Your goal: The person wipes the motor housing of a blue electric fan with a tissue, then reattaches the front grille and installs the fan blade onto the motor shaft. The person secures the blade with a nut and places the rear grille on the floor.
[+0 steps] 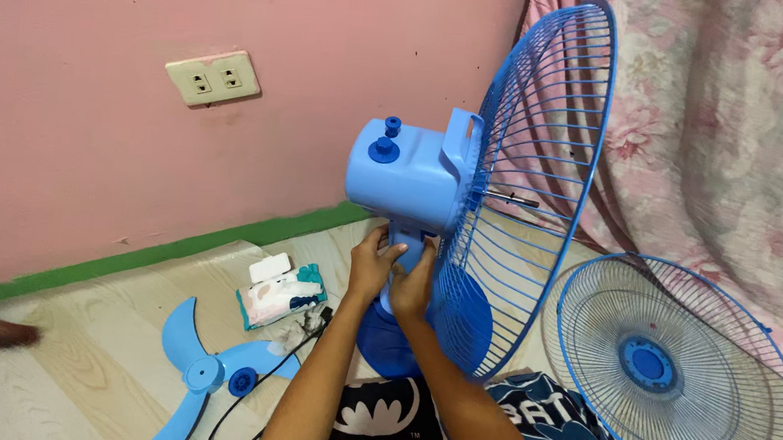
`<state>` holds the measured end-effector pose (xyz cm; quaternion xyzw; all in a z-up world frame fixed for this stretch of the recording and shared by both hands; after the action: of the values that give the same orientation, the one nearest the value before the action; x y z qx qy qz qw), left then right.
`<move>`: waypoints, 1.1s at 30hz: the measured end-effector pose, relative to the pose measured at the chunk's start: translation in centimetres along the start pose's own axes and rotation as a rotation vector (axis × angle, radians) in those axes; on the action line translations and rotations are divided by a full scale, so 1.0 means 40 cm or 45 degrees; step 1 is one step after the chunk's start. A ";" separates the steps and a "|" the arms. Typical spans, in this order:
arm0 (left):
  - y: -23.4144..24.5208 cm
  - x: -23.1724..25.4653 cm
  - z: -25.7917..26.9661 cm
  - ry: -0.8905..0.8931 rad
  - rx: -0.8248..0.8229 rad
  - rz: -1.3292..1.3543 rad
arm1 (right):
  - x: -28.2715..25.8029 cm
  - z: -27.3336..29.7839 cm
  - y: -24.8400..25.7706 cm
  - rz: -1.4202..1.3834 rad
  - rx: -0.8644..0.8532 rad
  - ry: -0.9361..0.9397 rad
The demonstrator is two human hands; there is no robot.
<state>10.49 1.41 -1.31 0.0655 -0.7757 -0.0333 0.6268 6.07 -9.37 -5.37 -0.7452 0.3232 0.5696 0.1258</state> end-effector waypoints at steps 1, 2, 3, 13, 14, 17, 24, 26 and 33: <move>0.002 -0.003 0.000 -0.001 0.000 -0.019 | 0.001 0.002 -0.004 0.023 0.018 -0.014; 0.003 -0.006 0.000 -0.003 0.001 -0.037 | 0.001 0.005 -0.007 0.046 0.035 -0.027; 0.006 -0.007 0.001 -0.003 0.003 -0.056 | 0.001 0.007 -0.011 0.068 0.052 -0.041; -0.009 -0.013 0.028 0.058 -0.003 0.136 | -0.001 0.031 0.032 -0.064 -0.091 0.373; -0.012 -0.014 0.033 0.048 0.001 0.183 | 0.004 0.043 0.054 0.017 -0.118 0.465; -0.023 -0.013 0.042 -0.003 0.069 0.148 | 0.049 0.051 0.116 0.174 -0.174 0.507; -0.034 0.011 0.082 -0.086 0.249 -0.151 | 0.164 0.031 0.196 0.363 -0.478 0.636; -0.038 0.031 0.083 -0.173 0.309 -0.227 | 0.183 0.015 0.189 0.368 -0.532 0.678; -0.065 0.034 0.102 -0.131 0.389 -0.245 | 0.223 -0.024 0.153 0.373 -0.653 0.775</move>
<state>6.38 -1.50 -1.22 0.2321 -0.7930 0.0217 0.5629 4.24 -17.58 -12.24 -0.8328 0.2959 0.3974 -0.2470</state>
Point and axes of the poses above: each hand's wrist, its own z-axis away from the middle knuckle, its own y-axis out of the back of the hand, x = y × z, the point moved 6 cm from there along -z, towards the middle knuckle, and after that the axes turned 4 degrees about x, right-handed, at the moved point
